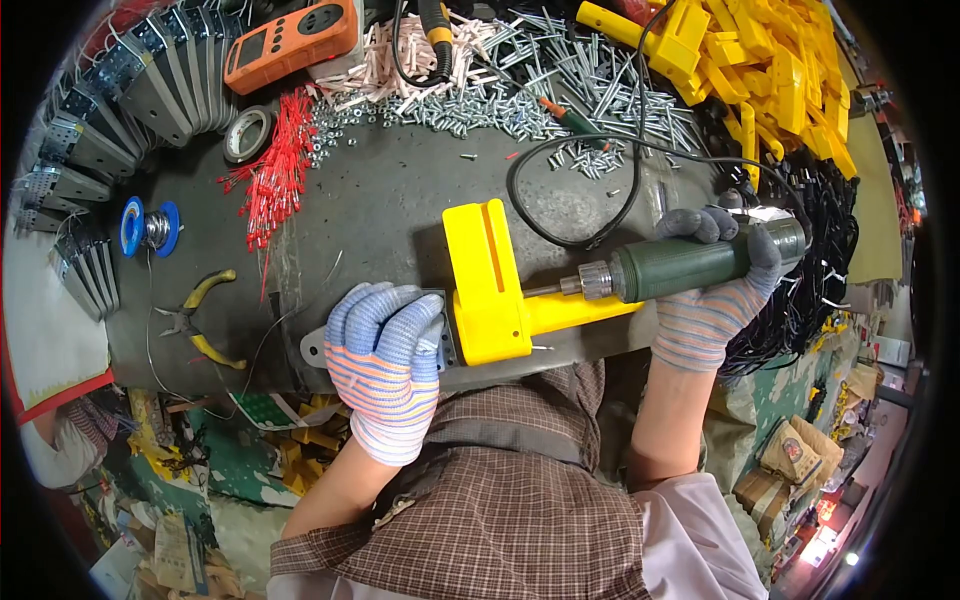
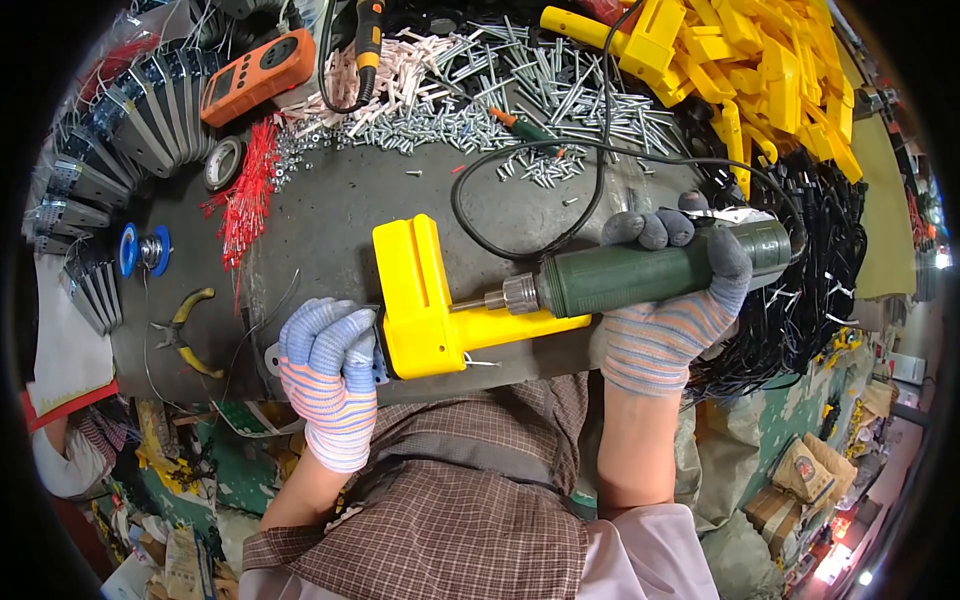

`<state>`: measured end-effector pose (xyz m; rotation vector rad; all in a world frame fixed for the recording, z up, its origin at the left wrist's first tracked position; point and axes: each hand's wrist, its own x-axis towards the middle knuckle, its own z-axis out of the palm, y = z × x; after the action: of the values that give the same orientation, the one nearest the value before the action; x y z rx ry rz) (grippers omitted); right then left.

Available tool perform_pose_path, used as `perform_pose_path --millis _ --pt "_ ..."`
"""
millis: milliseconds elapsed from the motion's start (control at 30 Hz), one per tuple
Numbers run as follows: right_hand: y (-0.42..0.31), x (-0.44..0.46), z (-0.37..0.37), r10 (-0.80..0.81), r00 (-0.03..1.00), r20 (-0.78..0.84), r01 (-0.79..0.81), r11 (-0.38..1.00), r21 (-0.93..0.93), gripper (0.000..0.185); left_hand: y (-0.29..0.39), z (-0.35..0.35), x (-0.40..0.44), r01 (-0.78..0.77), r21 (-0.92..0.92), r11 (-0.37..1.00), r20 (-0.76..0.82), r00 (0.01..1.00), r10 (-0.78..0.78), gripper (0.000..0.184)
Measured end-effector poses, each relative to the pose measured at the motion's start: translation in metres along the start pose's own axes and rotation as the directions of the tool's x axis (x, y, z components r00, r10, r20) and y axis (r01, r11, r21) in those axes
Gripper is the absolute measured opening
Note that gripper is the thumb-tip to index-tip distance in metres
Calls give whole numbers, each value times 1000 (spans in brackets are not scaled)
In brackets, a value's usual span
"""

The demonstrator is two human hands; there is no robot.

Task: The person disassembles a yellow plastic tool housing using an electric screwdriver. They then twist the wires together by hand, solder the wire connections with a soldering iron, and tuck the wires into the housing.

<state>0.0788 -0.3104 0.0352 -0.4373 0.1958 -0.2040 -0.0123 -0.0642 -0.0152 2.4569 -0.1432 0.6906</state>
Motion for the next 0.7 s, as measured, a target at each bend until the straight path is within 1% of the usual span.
perform_pose_path --millis 67,133,200,233,267,300,333,367,400,433,467,500,533,600,667,700 --pt "1 0 0 17 999 39 -18 999 30 34 0 2 0 0 4 1000 -7 1000 0 14" --pt "1 1 -1 10 999 45 -11 1000 21 36 1 2 0 -6 9 1000 -13 1000 6 14" --pt "-1 2 0 1 999 50 -2 1000 14 38 2 1 1 44 0 999 8 999 -44 13" --pt "-3 1 1 -1 999 48 1 1000 8 39 3 -1 1 97 -43 994 33 995 -96 13" --pt "-5 -1 3 -5 999 42 5 1000 -2 39 4 -3 0 89 -47 995 38 995 -88 13" --pt "-8 -7 10 -41 999 -7 41 999 -8 41 4 -7 -3 93 -97 991 -3 996 -94 14" --pt "-14 -10 6 -50 999 -16 50 999 -11 41 4 -11 -6 96 -148 984 -41 994 -103 16" --pt "-21 -12 0 -28 999 17 27 998 50 43 7 -21 -10 57 -74 996 0 998 -57 19" --pt "-26 -16 -4 -9 999 53 3 994 111 44 7 -21 -13 53 -80 995 10 999 -52 19" --pt "-26 -21 -6 -12 1000 4 12 994 106 46 7 -19 -17 18 -101 995 55 998 -13 20" --pt "-25 -25 -7 -18 1000 -3 18 994 107 46 7 -17 -19 -15 -122 992 98 995 27 21" --pt "-23 -28 -9 -13 1000 -19 14 997 81 47 8 -15 -20 -34 -82 996 100 994 42 20" --pt "-19 -31 -9 -8 999 -34 10 998 56 48 8 -13 -20 -38 -83 996 105 993 46 20" --pt "-16 -32 -9 8 999 -46 -5 998 58 48 7 -11 -20 -42 -63 997 94 994 47 20" --pt "-15 -30 -12 18 999 -29 -16 997 69 42 5 -8 -22 -53 -63 997 78 995 57 18" --pt "-15 -30 -14 19 999 -27 -17 997 70 42 5 -7 -23 -75 -30 997 75 994 77 18"
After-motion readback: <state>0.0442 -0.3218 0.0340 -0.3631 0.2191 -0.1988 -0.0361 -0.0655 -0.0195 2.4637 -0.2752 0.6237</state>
